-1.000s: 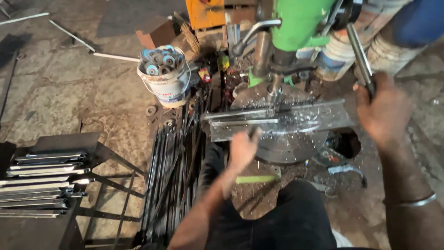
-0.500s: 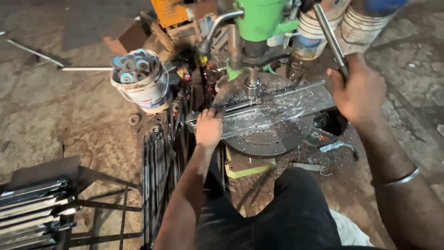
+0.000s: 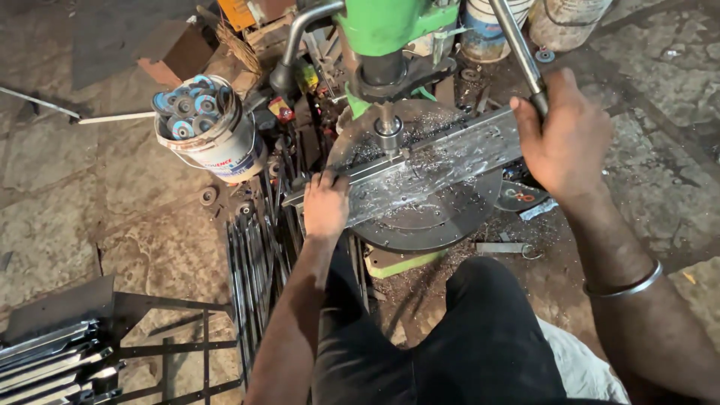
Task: The recorder uses a drill press to drill holes into a series of metal strips in a workshop.
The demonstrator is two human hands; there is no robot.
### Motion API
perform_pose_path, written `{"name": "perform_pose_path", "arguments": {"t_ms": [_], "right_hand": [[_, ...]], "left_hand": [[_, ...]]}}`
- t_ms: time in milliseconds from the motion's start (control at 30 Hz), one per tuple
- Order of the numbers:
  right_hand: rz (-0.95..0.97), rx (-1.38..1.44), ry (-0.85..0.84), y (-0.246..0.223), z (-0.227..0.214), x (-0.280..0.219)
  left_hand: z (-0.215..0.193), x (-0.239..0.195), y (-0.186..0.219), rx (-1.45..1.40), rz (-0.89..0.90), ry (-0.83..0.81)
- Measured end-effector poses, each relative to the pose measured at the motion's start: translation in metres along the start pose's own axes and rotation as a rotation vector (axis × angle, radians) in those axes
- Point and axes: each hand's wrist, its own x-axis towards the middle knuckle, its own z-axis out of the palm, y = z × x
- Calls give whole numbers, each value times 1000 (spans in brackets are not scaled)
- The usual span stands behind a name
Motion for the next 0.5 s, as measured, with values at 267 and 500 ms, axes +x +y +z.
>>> {"name": "perform_pose_path", "arguments": {"t_ms": [267, 500], "right_hand": [[4, -16, -83, 3, -5, 4], [-103, -151, -239, -12, -48, 47]], "left_hand": [[-2, -1, 2, 46, 10, 51], [-1, -2, 2, 35, -6, 23]]}}
